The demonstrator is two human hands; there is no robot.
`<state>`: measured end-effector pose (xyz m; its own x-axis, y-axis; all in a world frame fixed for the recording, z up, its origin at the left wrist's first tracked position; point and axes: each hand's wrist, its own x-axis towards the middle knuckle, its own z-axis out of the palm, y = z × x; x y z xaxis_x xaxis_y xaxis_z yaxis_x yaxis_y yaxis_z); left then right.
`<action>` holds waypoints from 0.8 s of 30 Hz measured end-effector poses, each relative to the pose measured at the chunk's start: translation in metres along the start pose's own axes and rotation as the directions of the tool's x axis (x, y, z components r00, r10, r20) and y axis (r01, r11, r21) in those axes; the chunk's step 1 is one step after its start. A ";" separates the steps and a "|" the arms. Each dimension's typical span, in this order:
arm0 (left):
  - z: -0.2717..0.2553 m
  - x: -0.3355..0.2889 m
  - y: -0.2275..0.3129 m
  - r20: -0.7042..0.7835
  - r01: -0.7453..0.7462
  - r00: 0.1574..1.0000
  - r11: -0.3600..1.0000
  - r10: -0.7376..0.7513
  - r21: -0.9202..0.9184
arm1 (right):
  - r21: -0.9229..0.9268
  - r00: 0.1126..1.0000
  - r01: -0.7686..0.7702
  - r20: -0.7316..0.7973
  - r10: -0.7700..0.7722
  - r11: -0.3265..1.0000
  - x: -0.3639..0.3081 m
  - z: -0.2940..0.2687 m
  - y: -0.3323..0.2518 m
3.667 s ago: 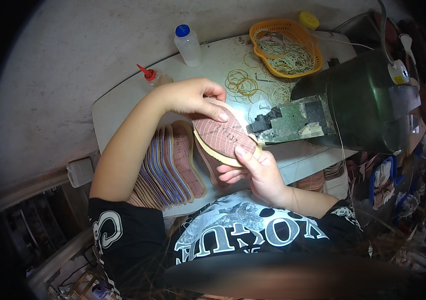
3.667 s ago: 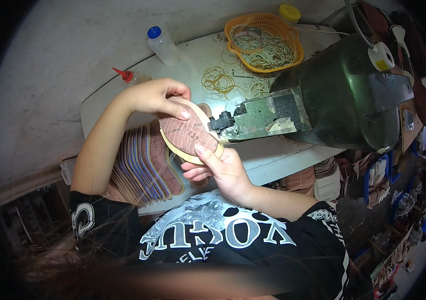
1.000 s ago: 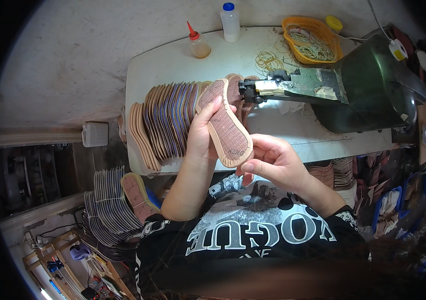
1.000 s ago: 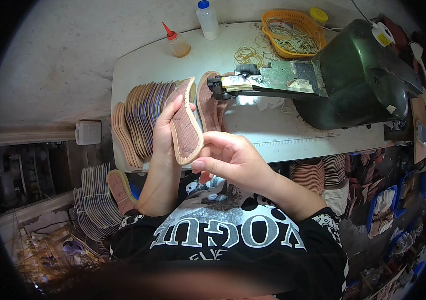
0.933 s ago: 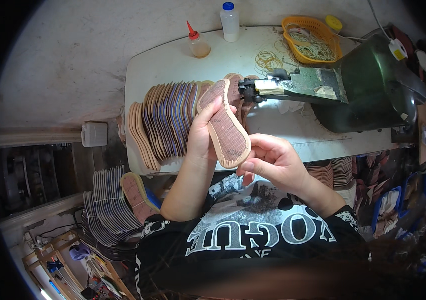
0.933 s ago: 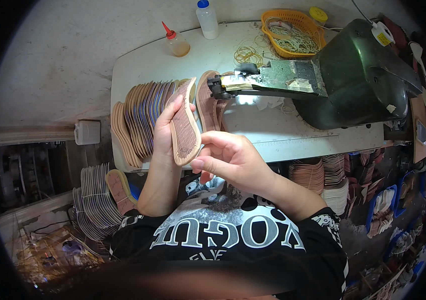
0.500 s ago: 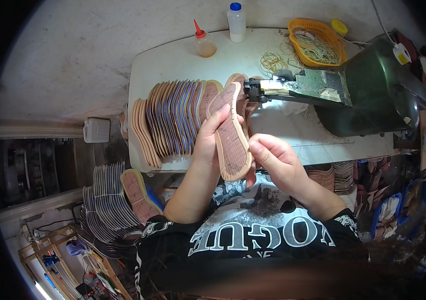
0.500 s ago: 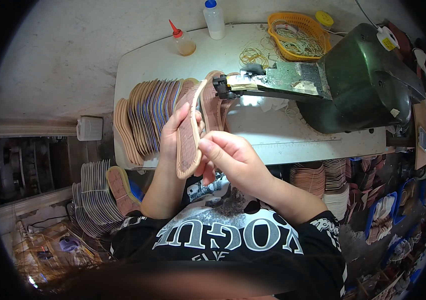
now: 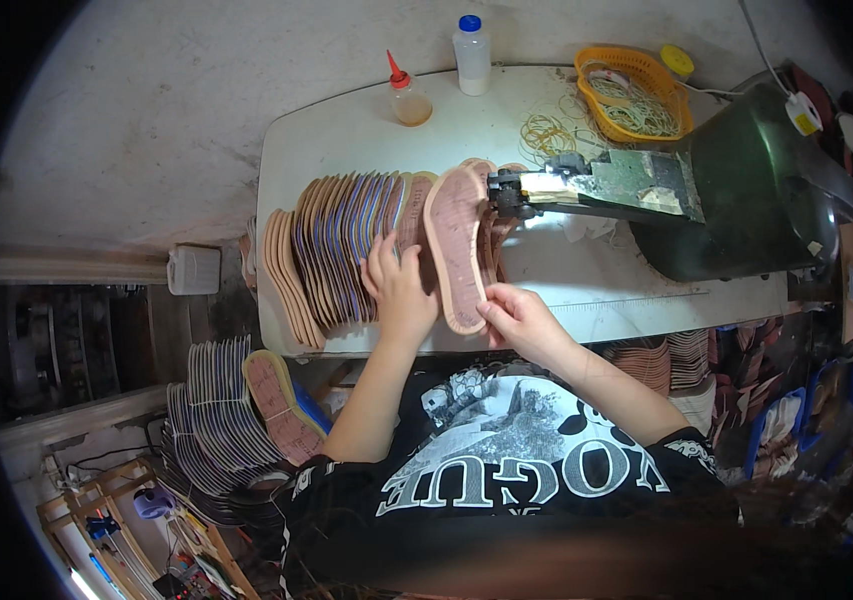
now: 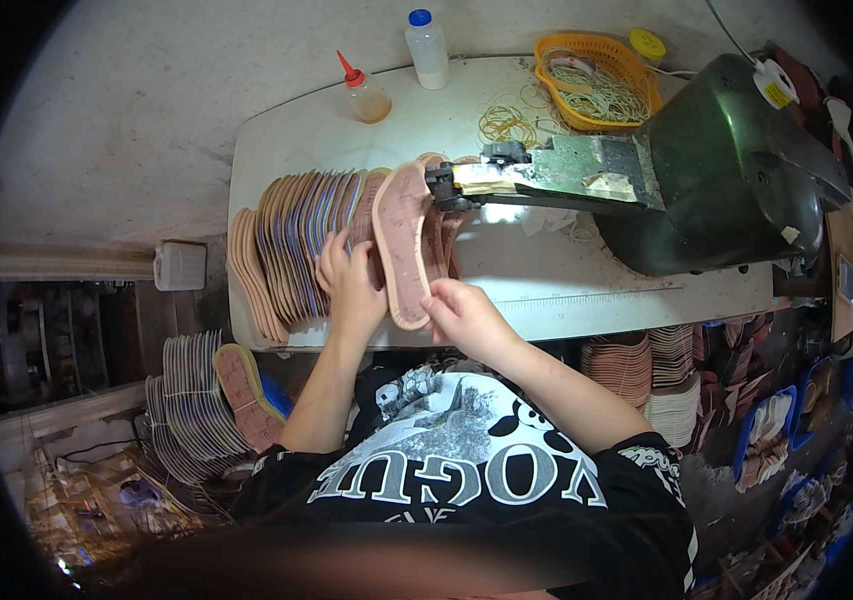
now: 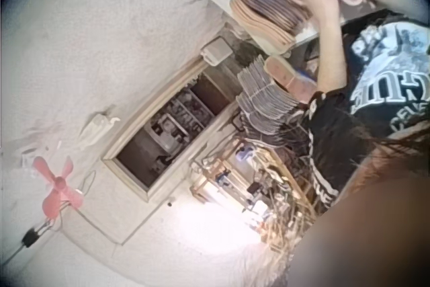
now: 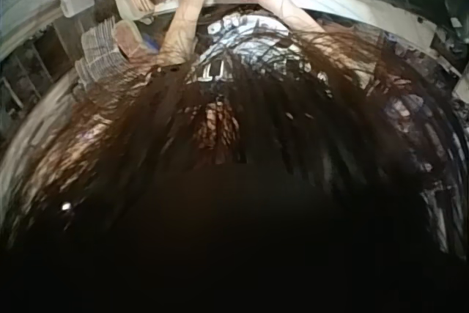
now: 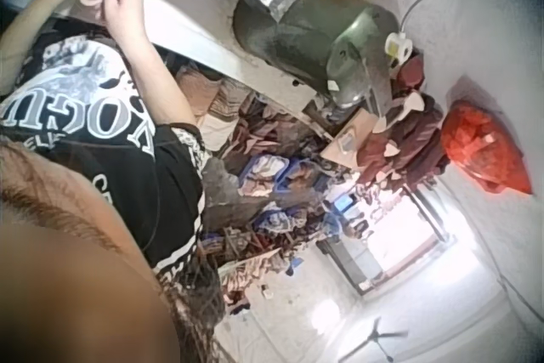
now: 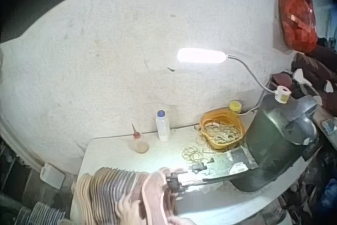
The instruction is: Preparing and inspecting shoe soles for manufacturing.
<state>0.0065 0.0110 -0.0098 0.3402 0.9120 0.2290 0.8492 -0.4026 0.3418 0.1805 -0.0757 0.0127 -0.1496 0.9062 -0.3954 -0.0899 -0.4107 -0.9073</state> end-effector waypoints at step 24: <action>-0.031 0.020 -0.004 -0.352 0.046 0.916 0.920 -0.194 -0.388 | -0.469 0.948 0.306 0.064 -0.313 0.828 0.022 0.014 -0.032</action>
<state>-0.0026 0.0286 0.0215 0.0046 0.8860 0.4637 0.6405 -0.3587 0.6790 0.1661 -0.0439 0.0346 -0.1769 0.9809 -0.0813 0.3420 -0.0162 -0.9396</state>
